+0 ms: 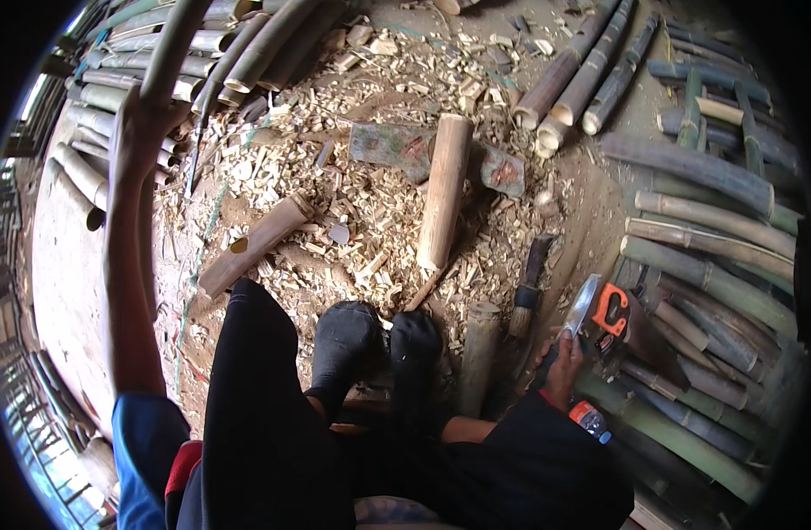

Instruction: The person works on bamboo pieces by scraping the surface with a blade, fitting two sections together, and hitting them with a piece of wood.

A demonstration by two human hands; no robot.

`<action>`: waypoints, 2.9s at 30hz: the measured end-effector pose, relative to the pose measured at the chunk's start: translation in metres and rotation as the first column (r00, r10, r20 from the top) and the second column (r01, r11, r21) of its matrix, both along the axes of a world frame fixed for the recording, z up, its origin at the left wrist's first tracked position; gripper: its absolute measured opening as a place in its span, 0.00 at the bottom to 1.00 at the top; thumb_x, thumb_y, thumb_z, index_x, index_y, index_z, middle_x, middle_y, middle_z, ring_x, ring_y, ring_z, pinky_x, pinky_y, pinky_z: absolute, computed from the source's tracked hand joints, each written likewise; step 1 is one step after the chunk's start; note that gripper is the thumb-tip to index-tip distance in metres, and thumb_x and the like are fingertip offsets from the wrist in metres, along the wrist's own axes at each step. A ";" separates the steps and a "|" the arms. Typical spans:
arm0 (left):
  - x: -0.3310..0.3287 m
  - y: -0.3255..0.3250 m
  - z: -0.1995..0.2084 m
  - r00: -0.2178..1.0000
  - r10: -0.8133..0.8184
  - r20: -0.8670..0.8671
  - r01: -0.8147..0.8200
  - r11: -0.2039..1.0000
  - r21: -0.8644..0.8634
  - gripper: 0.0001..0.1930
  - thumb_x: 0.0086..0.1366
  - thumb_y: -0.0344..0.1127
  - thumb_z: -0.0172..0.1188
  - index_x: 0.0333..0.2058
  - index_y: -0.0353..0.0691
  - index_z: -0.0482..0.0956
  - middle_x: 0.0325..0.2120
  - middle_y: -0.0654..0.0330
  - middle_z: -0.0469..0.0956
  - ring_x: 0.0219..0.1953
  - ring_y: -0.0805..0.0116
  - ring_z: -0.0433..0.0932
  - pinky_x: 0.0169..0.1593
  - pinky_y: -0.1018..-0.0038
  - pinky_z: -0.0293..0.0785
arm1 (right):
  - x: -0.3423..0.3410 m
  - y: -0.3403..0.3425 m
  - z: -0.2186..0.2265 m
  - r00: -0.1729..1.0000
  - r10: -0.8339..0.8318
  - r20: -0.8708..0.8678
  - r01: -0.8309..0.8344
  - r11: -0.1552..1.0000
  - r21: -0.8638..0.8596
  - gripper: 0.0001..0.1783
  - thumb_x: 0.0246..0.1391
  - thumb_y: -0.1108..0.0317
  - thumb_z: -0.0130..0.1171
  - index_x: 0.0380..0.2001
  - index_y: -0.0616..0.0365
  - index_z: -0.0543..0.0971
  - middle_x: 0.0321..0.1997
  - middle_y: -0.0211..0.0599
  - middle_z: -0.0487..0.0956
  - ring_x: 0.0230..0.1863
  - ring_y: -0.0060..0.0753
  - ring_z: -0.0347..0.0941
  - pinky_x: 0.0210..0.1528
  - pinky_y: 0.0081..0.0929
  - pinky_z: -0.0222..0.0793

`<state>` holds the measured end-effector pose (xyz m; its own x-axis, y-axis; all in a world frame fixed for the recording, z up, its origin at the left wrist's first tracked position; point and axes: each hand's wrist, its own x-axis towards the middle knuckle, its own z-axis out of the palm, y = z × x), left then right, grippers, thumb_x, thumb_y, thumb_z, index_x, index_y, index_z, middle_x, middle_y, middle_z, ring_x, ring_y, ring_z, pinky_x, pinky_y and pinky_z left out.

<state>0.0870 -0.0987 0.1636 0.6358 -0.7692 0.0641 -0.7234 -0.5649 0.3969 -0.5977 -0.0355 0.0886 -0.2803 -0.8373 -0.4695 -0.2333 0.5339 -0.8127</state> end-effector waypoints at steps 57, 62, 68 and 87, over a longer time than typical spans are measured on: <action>-0.136 -0.053 -0.092 0.519 -0.787 -0.332 0.823 0.565 -0.053 0.27 0.73 0.60 0.56 0.39 0.40 0.90 0.14 0.63 0.76 0.13 0.71 0.67 0.19 0.66 0.63 | 0.048 0.036 -0.067 0.733 0.633 -0.249 -0.510 0.754 0.414 0.46 0.46 0.59 0.69 0.65 0.63 0.60 0.46 0.50 0.76 0.42 0.44 0.80 0.48 0.43 0.80; -0.167 -0.072 -0.095 0.482 -0.836 -0.260 0.870 0.491 0.035 0.24 0.73 0.57 0.58 0.35 0.40 0.90 0.15 0.59 0.80 0.15 0.70 0.74 0.21 0.68 0.70 | 0.001 0.000 -0.034 0.898 0.430 0.097 -0.435 0.899 0.044 0.49 0.43 0.60 0.70 0.66 0.63 0.58 0.46 0.50 0.75 0.41 0.45 0.80 0.48 0.44 0.81; -0.174 -0.086 -0.110 0.488 -0.845 -0.220 0.870 0.492 0.039 0.20 0.72 0.51 0.62 0.34 0.40 0.90 0.15 0.59 0.79 0.15 0.70 0.73 0.22 0.65 0.68 | 0.041 -0.047 0.029 0.817 0.338 0.466 -0.394 0.919 0.024 0.52 0.40 0.62 0.69 0.67 0.64 0.55 0.45 0.49 0.75 0.38 0.43 0.80 0.41 0.42 0.83; -0.178 -0.081 -0.112 0.499 -0.859 -0.114 0.866 0.489 0.106 0.22 0.73 0.56 0.58 0.31 0.44 0.89 0.11 0.66 0.75 0.11 0.75 0.68 0.15 0.71 0.66 | 0.085 -0.099 0.091 0.811 0.564 0.156 -0.562 0.825 -0.064 0.57 0.39 0.64 0.65 0.73 0.66 0.52 0.54 0.48 0.73 0.41 0.39 0.79 0.40 0.36 0.81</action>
